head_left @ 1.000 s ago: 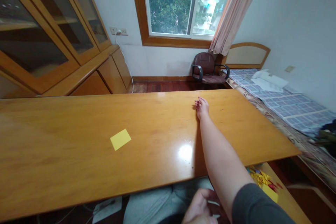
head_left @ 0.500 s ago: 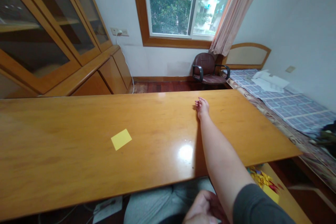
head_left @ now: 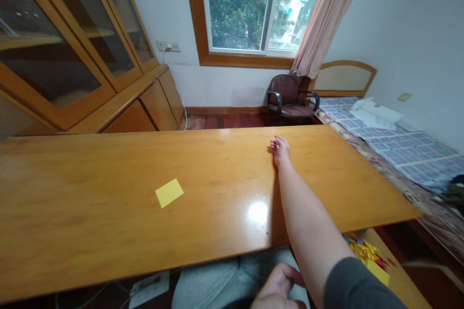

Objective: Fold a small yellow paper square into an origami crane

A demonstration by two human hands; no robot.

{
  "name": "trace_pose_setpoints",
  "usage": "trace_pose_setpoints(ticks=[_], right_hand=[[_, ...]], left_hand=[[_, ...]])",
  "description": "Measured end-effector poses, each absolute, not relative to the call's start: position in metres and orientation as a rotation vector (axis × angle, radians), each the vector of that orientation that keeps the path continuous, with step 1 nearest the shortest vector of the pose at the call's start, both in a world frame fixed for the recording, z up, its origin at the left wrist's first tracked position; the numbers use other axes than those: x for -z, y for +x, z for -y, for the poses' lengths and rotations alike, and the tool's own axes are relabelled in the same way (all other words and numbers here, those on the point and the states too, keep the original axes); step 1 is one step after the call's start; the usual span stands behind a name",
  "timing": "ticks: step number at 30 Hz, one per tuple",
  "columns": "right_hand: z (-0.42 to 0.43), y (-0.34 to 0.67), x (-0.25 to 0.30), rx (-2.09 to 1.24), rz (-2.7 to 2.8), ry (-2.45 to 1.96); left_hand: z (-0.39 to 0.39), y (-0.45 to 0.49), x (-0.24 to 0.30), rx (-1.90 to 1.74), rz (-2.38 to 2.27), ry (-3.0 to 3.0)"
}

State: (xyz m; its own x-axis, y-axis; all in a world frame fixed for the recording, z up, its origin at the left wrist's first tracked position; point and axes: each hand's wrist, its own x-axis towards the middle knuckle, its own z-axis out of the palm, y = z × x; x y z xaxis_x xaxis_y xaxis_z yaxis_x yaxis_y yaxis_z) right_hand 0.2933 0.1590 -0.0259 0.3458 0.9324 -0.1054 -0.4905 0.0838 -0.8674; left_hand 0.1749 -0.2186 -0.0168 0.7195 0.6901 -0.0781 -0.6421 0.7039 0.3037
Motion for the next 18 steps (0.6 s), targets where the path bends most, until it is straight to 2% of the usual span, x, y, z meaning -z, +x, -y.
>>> trace_pose_setpoints(ticks=[6, 13, 18], right_hand=[[-0.157, 0.293, 0.024, -1.161, 0.563, -0.974], [-0.155, 0.294, 0.024, -1.174, 0.576, -0.971], [-0.153, 0.294, 0.024, -1.180, 0.592, -0.960]], left_hand=[[0.215, 0.180, 0.004, -0.873, -0.224, 0.263], [0.221, 0.189, 0.036, -0.872, -0.200, 0.283], [0.218, 0.191, 0.028, -0.859, -0.279, 0.280]])
